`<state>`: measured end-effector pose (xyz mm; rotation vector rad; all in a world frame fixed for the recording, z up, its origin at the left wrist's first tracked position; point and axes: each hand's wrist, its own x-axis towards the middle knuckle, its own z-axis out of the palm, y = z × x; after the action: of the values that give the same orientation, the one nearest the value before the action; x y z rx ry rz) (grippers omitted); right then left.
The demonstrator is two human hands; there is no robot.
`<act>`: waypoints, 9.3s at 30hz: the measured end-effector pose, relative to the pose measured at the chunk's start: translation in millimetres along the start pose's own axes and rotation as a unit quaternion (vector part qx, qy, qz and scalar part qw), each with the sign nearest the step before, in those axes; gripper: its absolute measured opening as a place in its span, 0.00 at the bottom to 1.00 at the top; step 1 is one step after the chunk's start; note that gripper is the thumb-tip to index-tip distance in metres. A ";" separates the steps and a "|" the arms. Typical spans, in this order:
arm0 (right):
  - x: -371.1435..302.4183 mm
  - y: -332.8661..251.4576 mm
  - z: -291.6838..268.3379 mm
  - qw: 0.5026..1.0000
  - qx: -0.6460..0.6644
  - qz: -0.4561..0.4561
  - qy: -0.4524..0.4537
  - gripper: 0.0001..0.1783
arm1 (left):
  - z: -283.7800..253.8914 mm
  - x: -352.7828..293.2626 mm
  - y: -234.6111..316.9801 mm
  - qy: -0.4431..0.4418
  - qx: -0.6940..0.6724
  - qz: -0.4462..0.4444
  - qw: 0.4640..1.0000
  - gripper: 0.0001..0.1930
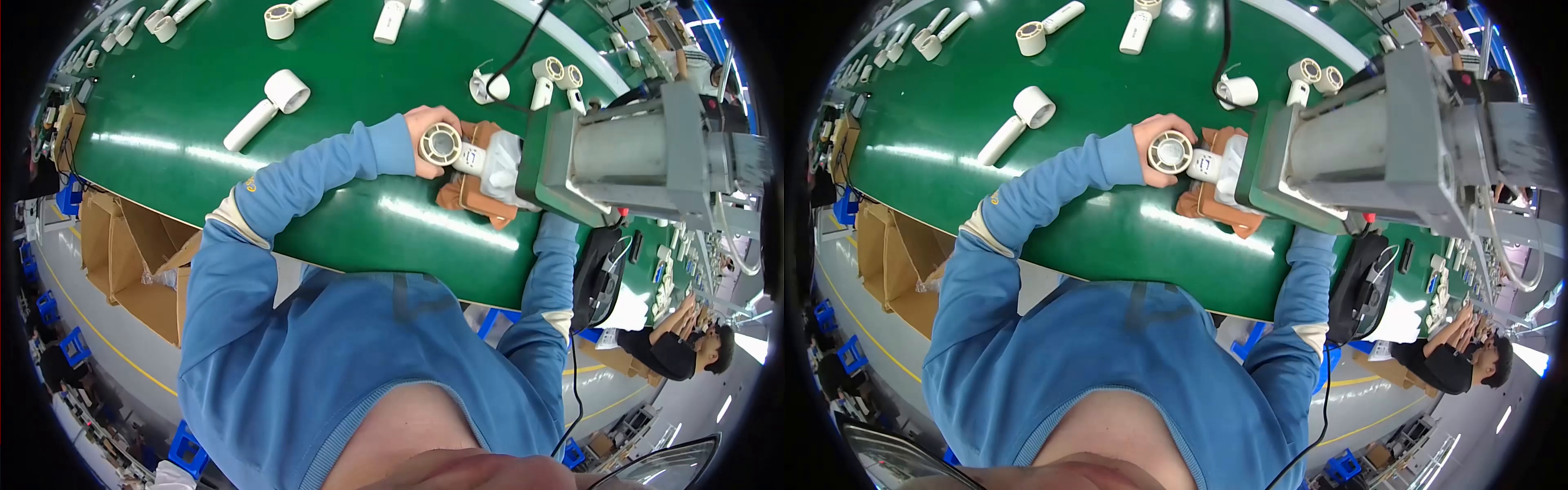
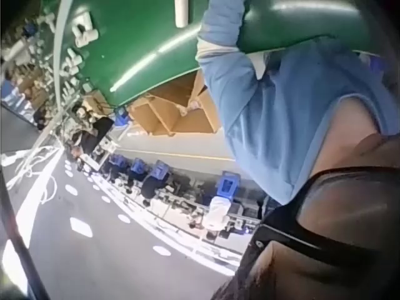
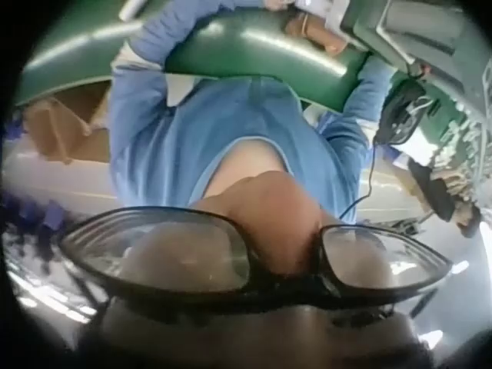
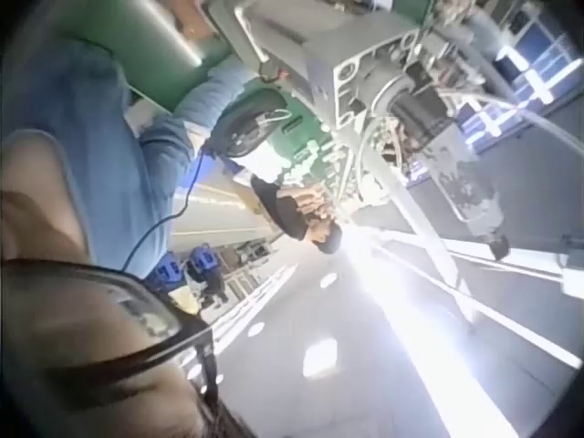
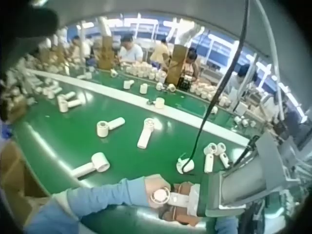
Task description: The recorder is assembling small white plastic components using an industrial press machine on a factory line.
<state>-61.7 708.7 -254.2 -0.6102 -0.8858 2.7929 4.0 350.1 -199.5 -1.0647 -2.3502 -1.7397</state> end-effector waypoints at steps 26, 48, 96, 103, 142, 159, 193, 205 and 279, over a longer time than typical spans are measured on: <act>-68.1 -62.5 -135.0 0.998 0.002 -0.018 0.061 0.36 | -261.9 129.5 -264.2 -0.180 0.677 0.157 0.697 0.21; -41.4 -40.5 4.1 0.957 0.190 0.125 -0.181 0.41 | -30.1 -60.6 24.9 0.255 -0.162 -0.047 0.952 0.28; -24.6 -65.6 -173.6 0.994 0.069 0.002 -0.087 0.35 | -91.9 203.0 -198.1 0.035 0.590 0.387 0.707 0.08; -6.7 -75.9 -178.5 0.997 0.018 -0.040 -0.063 0.37 | -131.2 209.6 -177.7 -0.105 0.616 -0.023 0.781 0.12; -59.0 -28.7 -9.2 0.985 0.019 0.099 -0.142 0.37 | 10.4 -9.3 -3.9 0.029 -0.056 -0.051 0.997 0.27; -72.9 -20.9 14.4 0.954 0.112 0.123 -0.249 0.33 | -40.1 22.2 -36.5 0.084 -0.085 -0.101 0.988 0.28; 2.9 -49.4 -77.1 0.112 -0.956 -0.272 0.003 0.27 | -149.5 -203.4 -30.1 0.154 0.521 -0.266 0.796 0.31; -5.8 -45.3 -80.7 0.080 -0.963 -0.255 0.021 0.32 | -192.9 -169.8 -32.7 0.349 0.796 -0.267 0.416 0.23; -27.0 -98.0 -74.7 -0.548 0.827 -0.049 0.116 0.36 | -139.3 54.6 -190.8 0.425 0.304 -0.237 0.819 0.30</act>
<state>-3.9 820.4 -243.9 -0.2896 -3.3833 1.0671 -189.8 231.5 -284.3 0.3722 -2.2857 -0.9995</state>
